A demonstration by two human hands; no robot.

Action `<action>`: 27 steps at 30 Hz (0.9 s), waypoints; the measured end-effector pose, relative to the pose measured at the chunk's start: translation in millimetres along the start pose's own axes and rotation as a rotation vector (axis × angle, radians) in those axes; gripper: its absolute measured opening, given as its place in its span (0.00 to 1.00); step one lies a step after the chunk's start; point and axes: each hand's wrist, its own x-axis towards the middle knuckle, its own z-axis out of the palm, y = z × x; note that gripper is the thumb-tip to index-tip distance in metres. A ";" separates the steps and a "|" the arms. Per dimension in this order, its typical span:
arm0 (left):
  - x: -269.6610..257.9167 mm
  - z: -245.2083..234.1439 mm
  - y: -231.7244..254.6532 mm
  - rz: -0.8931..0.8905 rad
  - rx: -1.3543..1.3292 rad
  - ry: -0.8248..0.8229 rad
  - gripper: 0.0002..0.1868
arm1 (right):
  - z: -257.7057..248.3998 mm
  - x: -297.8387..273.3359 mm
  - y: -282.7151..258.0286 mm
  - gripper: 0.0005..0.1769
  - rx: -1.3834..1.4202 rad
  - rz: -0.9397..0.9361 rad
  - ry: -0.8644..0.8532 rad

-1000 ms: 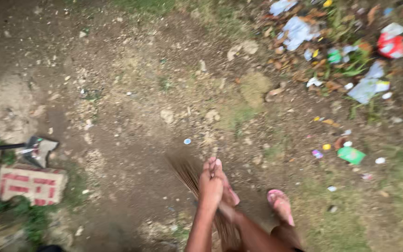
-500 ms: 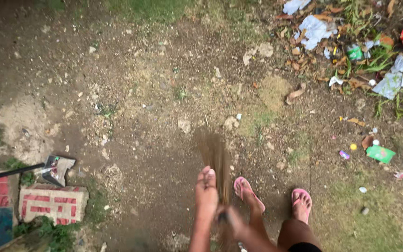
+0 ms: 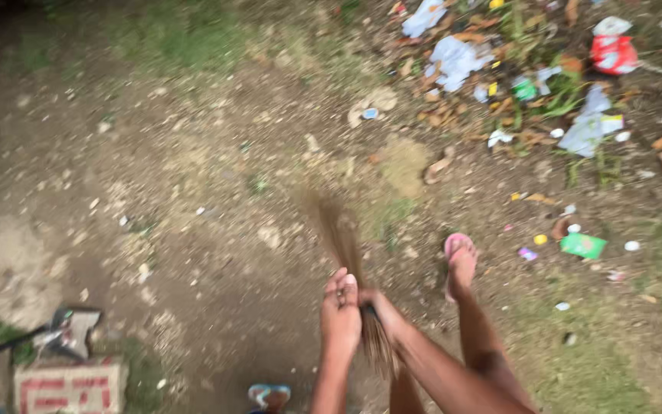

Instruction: The person sweeps trash and leaves from the ground into a pile using a broom.

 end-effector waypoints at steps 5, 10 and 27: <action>22.0 45.2 54.7 0.062 -0.037 -0.030 0.21 | -50.7 73.3 -204.9 0.12 -0.288 -0.266 -0.026; 37.9 106.8 86.7 0.119 -0.098 -0.062 0.22 | -175.7 18.6 -288.8 0.07 -0.046 -0.417 0.205; 3.1 240.5 219.7 0.077 0.127 -0.228 0.22 | -287.7 -73.9 -335.4 0.13 -0.146 -0.411 0.101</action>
